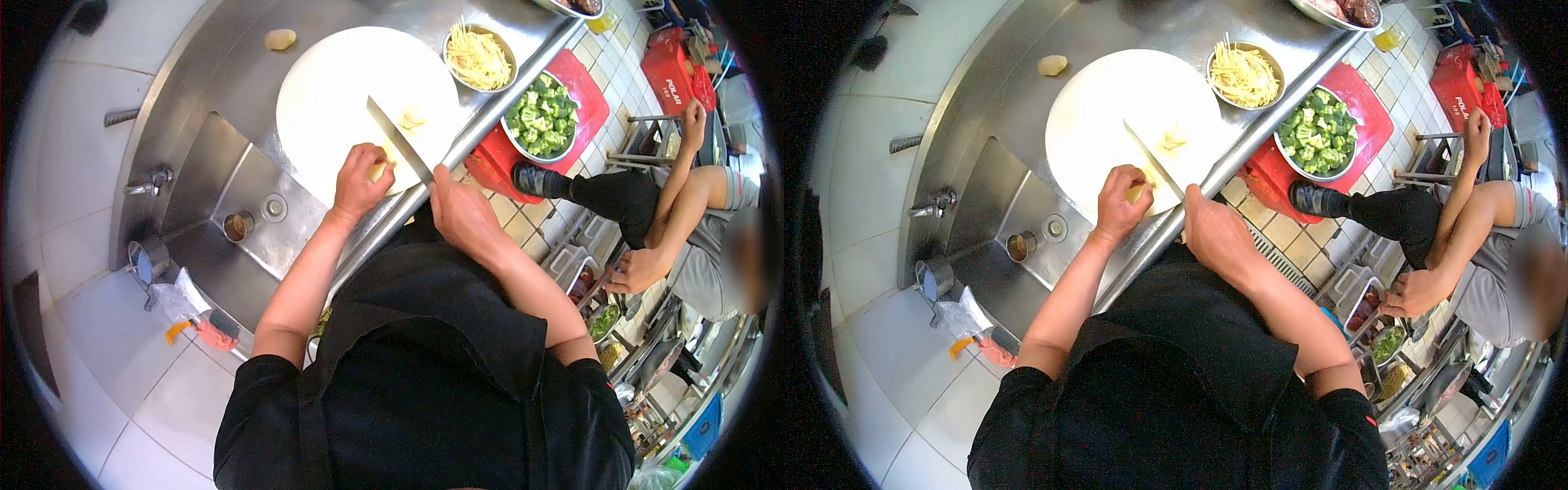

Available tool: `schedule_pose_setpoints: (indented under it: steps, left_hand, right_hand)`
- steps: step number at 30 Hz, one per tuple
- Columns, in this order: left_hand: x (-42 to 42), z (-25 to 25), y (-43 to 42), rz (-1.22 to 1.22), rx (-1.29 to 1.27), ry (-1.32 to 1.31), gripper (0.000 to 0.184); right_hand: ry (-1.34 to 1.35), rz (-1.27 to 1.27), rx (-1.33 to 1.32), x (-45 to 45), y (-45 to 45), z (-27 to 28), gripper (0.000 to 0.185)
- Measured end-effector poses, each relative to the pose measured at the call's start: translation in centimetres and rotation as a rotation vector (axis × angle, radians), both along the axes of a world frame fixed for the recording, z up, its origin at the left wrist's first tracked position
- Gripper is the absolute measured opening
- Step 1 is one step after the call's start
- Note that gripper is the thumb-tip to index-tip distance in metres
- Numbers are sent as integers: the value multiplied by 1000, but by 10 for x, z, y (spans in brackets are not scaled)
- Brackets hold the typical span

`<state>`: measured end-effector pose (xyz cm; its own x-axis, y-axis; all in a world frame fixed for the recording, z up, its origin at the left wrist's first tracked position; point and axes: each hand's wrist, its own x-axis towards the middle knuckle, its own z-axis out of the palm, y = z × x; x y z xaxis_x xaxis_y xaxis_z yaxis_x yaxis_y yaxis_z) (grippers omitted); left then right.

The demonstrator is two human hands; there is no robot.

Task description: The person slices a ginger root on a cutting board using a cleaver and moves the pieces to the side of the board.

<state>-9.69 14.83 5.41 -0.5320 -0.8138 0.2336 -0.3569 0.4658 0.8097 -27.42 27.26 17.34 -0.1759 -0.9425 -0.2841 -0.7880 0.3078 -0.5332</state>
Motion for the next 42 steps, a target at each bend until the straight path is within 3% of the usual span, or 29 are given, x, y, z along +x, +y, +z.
schedule_pose_setpoints:
  steps: [20, 26, 42]
  left_hand:
    - [-2, 2, -1, -8, 46, -7, 27]
    - [-4, 2, -2, -6, 80, 4, 27]
    - [-2, -3, -2, -5, 41, -30, 26]
  right_hand:
    - [47, 72, 57, 2, 24, 9, 14]
    - [-52, 20, 46, 3, 13, 0, 18]
    - [10, 79, 41, 13, -29, -36, 14]
